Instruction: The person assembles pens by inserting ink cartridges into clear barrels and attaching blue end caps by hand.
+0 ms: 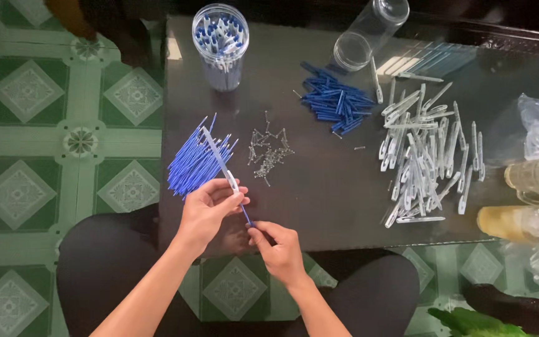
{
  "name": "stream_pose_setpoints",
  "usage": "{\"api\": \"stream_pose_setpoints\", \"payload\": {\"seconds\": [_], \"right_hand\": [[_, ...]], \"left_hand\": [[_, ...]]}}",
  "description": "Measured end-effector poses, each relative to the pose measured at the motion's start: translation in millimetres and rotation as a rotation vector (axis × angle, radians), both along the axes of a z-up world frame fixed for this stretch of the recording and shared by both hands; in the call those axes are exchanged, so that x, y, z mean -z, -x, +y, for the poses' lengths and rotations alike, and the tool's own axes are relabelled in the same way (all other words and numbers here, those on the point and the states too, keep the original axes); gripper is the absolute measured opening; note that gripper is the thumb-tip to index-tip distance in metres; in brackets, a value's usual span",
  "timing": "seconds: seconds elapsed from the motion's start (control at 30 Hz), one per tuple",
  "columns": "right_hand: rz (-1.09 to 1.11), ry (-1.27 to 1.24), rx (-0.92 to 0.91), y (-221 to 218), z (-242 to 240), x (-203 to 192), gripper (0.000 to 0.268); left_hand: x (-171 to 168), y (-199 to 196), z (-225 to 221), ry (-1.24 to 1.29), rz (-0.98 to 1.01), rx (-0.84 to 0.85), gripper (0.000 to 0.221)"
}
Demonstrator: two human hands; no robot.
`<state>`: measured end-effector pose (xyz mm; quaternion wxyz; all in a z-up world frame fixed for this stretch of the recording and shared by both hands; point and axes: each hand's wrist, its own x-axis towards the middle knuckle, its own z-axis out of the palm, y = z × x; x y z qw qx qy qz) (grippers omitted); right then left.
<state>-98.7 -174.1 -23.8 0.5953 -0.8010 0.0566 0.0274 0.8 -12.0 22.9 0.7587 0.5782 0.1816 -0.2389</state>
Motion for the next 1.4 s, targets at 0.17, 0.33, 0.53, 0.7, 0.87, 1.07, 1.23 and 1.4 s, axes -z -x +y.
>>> {"api": "stream_pose_setpoints", "payload": {"seconds": [0.17,0.33,0.53,0.7,0.87,1.07,1.23,1.4], "right_hand": [[0.004,-0.013,-0.008,-2,0,-7,0.019],[0.025,-0.043,0.001,-2,1,-3,0.015],[0.116,-0.079,0.073,-5,2,-15,0.011],[0.117,-0.098,0.084,-5,2,-13,0.010],[0.138,-0.067,0.074,-5,1,-14,0.008],[0.154,-0.081,0.084,-7,3,-21,0.008],[0.117,-0.134,0.212,-8,7,-12,0.006],[0.206,-0.198,0.387,-10,7,-7,0.016]], "left_hand": [[-9,-1,1,-0.029,0.021,-0.016,0.025],[0,1,1,-0.015,0.013,-0.011,0.026],[-17,0,1,-0.037,0.040,-0.008,0.027],[-6,2,-1,-0.047,0.048,-0.003,0.027],[-6,1,1,-0.024,0.014,-0.026,0.024],[-16,2,-2,-0.066,0.043,0.006,0.027],[14,17,-7,0.017,-0.023,0.051,0.029],[5,15,-8,-0.151,0.000,0.260,0.026]]}}
